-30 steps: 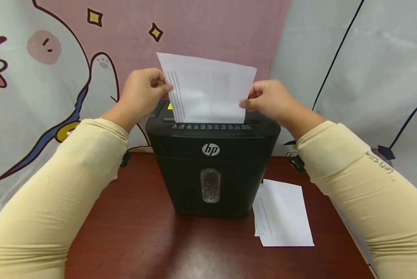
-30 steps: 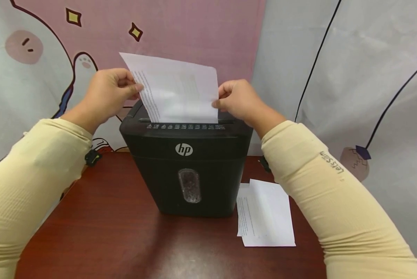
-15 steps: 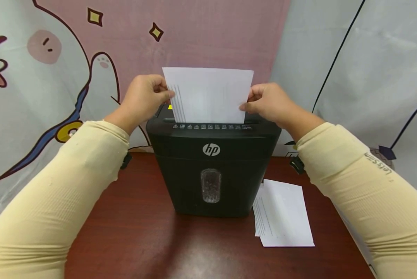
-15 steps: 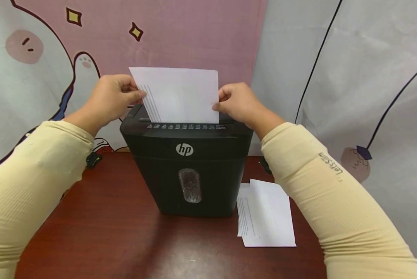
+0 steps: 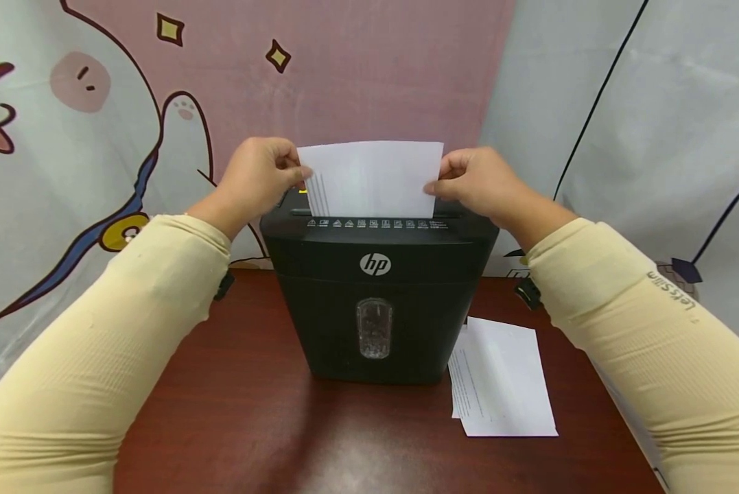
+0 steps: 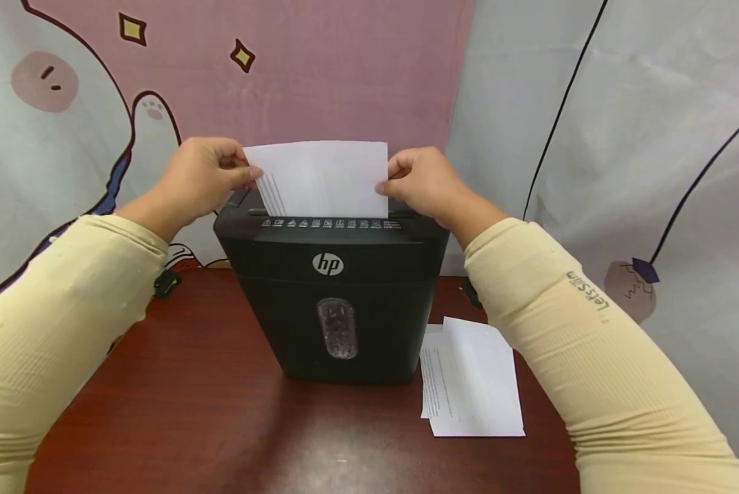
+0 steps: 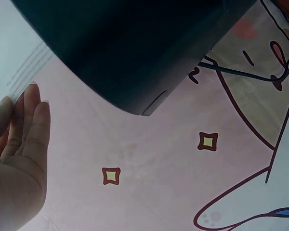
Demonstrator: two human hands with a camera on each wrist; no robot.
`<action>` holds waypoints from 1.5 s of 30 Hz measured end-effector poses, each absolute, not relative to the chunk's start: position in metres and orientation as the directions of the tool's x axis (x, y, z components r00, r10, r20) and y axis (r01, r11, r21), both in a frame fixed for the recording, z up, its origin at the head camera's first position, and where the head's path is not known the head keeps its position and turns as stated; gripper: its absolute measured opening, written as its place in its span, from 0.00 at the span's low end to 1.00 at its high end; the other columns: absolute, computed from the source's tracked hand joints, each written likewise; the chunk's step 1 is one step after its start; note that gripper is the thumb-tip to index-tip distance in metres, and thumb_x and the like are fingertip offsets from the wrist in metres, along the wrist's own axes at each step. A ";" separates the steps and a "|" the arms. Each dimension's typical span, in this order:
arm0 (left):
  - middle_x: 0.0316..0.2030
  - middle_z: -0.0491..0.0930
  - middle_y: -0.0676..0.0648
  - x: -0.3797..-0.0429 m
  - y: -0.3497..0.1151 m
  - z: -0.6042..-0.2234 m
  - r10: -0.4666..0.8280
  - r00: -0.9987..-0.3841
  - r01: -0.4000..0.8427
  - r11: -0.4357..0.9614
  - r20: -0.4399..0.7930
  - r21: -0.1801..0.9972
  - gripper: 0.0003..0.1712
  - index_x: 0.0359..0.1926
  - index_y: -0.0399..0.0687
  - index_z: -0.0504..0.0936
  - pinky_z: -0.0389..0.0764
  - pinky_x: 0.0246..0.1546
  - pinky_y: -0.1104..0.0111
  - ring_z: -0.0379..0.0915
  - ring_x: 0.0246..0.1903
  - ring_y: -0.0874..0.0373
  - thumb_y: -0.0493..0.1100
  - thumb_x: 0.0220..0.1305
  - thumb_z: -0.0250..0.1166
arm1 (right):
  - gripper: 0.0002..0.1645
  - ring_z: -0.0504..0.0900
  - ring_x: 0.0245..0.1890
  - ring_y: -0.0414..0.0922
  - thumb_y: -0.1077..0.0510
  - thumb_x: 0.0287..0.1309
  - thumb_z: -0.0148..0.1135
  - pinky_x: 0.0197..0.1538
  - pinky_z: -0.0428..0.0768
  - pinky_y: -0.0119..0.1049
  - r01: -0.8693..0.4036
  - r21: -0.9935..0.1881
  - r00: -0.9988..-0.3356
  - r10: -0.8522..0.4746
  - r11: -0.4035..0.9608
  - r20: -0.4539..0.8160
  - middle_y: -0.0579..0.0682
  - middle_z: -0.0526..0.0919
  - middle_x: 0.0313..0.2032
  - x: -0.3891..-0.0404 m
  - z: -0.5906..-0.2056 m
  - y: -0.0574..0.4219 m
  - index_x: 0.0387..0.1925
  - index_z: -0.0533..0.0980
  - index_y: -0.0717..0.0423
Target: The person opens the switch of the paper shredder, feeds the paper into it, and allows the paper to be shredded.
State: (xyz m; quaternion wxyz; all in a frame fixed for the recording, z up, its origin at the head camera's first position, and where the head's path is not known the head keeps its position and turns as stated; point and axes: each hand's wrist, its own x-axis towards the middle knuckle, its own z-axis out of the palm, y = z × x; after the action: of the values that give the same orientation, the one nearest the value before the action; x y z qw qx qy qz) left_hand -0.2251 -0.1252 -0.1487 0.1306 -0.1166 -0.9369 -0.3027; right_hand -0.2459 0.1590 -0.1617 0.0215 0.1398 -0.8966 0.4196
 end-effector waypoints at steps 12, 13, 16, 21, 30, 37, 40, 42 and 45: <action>0.35 0.82 0.39 -0.227 -0.125 -0.152 0.154 -0.948 0.290 0.780 0.278 0.555 0.10 0.41 0.37 0.82 0.71 0.36 0.63 0.77 0.40 0.46 0.40 0.69 0.59 | 0.09 0.77 0.34 0.40 0.56 0.59 0.66 0.41 0.72 0.38 -0.279 -0.735 -0.957 -0.243 0.618 0.159 0.40 0.82 0.26 -0.246 -0.165 0.159 0.25 0.78 0.54; 0.35 0.82 0.39 -0.227 -0.125 -0.152 0.154 -0.948 0.289 0.782 0.277 0.553 0.10 0.41 0.37 0.82 0.72 0.36 0.63 0.77 0.40 0.46 0.40 0.69 0.59 | 0.08 0.77 0.35 0.40 0.56 0.59 0.66 0.42 0.73 0.38 -0.276 -0.736 -0.957 -0.243 0.618 0.155 0.40 0.82 0.27 -0.246 -0.165 0.158 0.27 0.78 0.55; 0.35 0.82 0.40 -0.227 -0.126 -0.154 0.156 -0.951 0.282 0.790 0.268 0.543 0.09 0.40 0.38 0.82 0.72 0.37 0.63 0.76 0.39 0.48 0.40 0.69 0.59 | 0.08 0.78 0.38 0.42 0.57 0.60 0.65 0.46 0.75 0.40 -0.272 -0.738 -0.958 -0.247 0.617 0.147 0.42 0.82 0.29 -0.246 -0.165 0.156 0.33 0.79 0.59; 0.35 0.82 0.40 -0.228 -0.127 -0.160 0.172 -0.957 0.274 0.806 0.235 0.525 0.09 0.39 0.38 0.82 0.73 0.38 0.61 0.76 0.40 0.48 0.40 0.69 0.59 | 0.12 0.77 0.46 0.48 0.57 0.61 0.64 0.52 0.74 0.45 -0.271 -0.723 -0.958 -0.251 0.635 0.139 0.47 0.83 0.36 -0.247 -0.168 0.155 0.41 0.80 0.62; 0.36 0.82 0.39 -0.229 -0.126 -0.167 0.192 -0.954 0.284 0.817 0.229 0.502 0.06 0.38 0.38 0.81 0.75 0.40 0.60 0.79 0.41 0.48 0.35 0.69 0.58 | 0.12 0.75 0.46 0.51 0.56 0.63 0.63 0.49 0.73 0.46 -0.321 -0.614 -0.946 -0.281 0.721 0.163 0.56 0.83 0.42 -0.249 -0.176 0.153 0.42 0.83 0.60; 0.38 0.81 0.40 -0.227 -0.129 -0.169 0.176 -0.960 0.264 0.824 0.217 0.502 0.05 0.37 0.39 0.80 0.75 0.42 0.59 0.78 0.43 0.49 0.35 0.69 0.58 | 0.09 0.79 0.42 0.50 0.58 0.62 0.63 0.45 0.76 0.46 -0.367 -0.529 -0.930 -0.313 0.766 0.192 0.56 0.85 0.40 -0.246 -0.179 0.149 0.41 0.84 0.58; 0.38 0.81 0.41 -0.225 -0.129 -0.170 0.175 -0.960 0.263 0.826 0.216 0.499 0.05 0.38 0.40 0.80 0.75 0.43 0.59 0.76 0.42 0.49 0.36 0.69 0.58 | 0.09 0.80 0.43 0.50 0.60 0.62 0.62 0.46 0.76 0.47 -0.381 -0.507 -0.924 -0.328 0.773 0.195 0.55 0.86 0.40 -0.244 -0.180 0.149 0.41 0.84 0.58; 0.38 0.81 0.41 -0.224 -0.129 -0.171 0.180 -0.958 0.271 0.827 0.225 0.493 0.05 0.38 0.40 0.80 0.75 0.42 0.59 0.75 0.41 0.49 0.36 0.69 0.58 | 0.09 0.80 0.44 0.51 0.61 0.62 0.62 0.47 0.76 0.47 -0.391 -0.496 -0.920 -0.337 0.775 0.199 0.55 0.86 0.40 -0.244 -0.181 0.149 0.41 0.84 0.59; 0.37 0.81 0.41 -0.222 -0.129 -0.172 0.189 -0.950 0.289 0.830 0.248 0.477 0.05 0.38 0.40 0.81 0.75 0.41 0.60 0.74 0.39 0.50 0.35 0.68 0.59 | 0.09 0.80 0.46 0.52 0.62 0.62 0.61 0.49 0.76 0.48 -0.402 -0.497 -0.915 -0.343 0.769 0.211 0.57 0.85 0.42 -0.243 -0.183 0.151 0.41 0.83 0.60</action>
State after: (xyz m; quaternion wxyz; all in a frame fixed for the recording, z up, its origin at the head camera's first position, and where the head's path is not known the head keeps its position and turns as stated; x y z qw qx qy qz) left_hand -0.2221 -0.1288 -0.1719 0.0954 -0.1257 -0.9518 -0.2631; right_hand -0.2434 0.1505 -0.1826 0.0538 0.1984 -0.9390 0.2758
